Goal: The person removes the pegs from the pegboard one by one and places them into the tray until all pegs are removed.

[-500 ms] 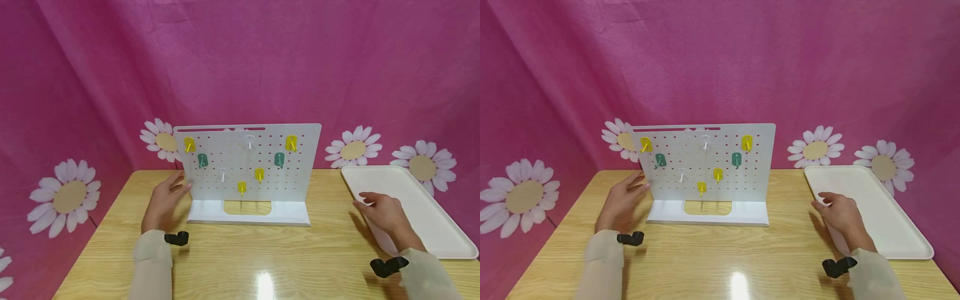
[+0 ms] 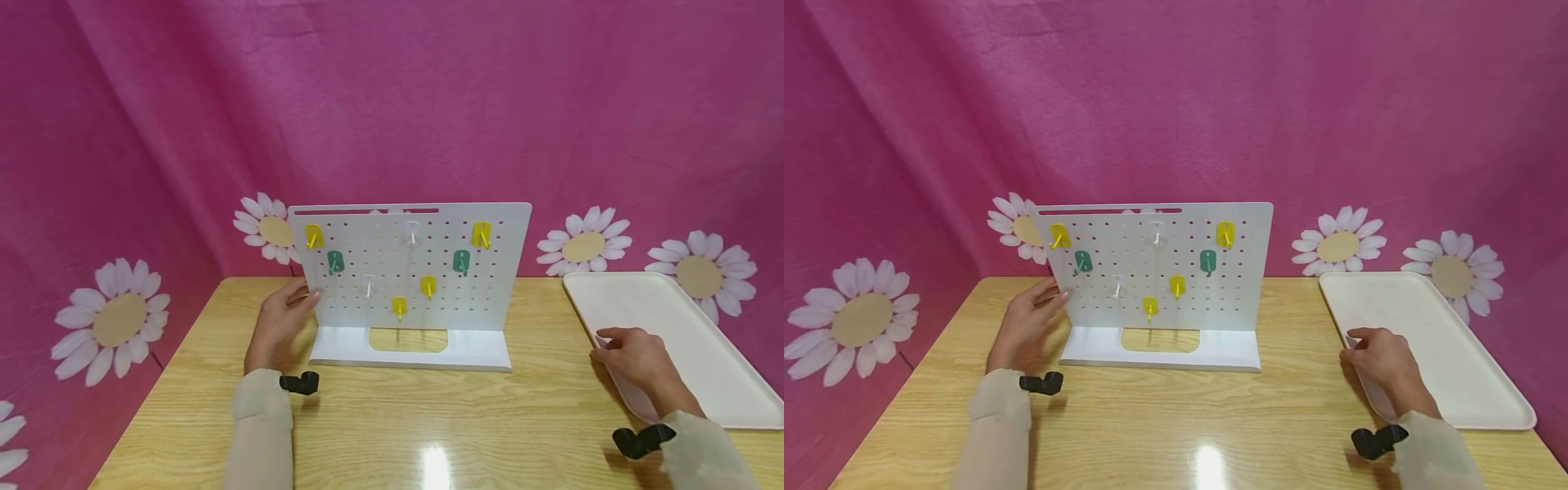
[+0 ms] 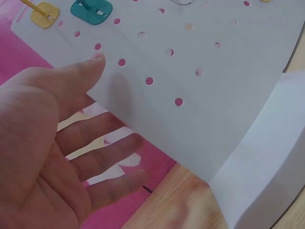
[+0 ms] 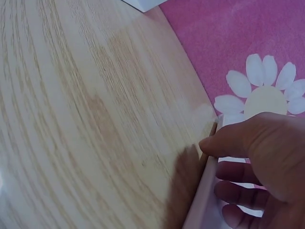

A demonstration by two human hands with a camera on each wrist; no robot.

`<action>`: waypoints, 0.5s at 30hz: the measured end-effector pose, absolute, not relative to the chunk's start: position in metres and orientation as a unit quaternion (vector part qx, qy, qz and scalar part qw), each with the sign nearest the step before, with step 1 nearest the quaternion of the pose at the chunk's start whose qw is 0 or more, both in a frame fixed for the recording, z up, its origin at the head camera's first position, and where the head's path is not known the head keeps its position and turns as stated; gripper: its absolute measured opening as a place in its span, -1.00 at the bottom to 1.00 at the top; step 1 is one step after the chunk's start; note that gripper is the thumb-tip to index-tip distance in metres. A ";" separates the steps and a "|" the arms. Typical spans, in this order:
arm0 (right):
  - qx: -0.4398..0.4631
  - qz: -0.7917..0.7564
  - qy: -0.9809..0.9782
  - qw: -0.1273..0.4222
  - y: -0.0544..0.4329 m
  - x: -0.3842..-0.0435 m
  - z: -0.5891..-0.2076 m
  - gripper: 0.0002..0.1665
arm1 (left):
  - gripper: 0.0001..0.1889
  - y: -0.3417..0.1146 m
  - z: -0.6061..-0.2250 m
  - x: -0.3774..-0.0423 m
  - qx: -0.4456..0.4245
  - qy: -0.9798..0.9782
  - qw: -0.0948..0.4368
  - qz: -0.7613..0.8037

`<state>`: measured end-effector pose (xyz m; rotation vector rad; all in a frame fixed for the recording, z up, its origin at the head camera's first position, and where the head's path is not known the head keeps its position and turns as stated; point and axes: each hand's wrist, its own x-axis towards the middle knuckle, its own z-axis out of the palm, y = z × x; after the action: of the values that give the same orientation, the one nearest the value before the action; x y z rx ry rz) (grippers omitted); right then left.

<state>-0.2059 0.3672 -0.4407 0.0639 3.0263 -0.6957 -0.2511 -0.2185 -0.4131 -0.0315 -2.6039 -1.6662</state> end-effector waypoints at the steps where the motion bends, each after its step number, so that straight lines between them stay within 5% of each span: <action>1: 0.021 -0.223 0.974 0.018 0.368 -0.206 -0.441 -0.32 | -0.38 -0.217 -0.413 -0.252 -0.007 -0.841 0.027 -0.540; 15: 0.008 -0.223 0.975 0.012 0.366 -0.206 -0.440 -0.43 | -0.55 -0.203 -0.420 -0.257 0.044 -0.831 0.090 -0.547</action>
<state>-0.2062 0.3658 -0.4400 0.0246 3.0391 -0.6949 -0.2569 -0.2035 -0.4201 0.1306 -2.4721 -1.6268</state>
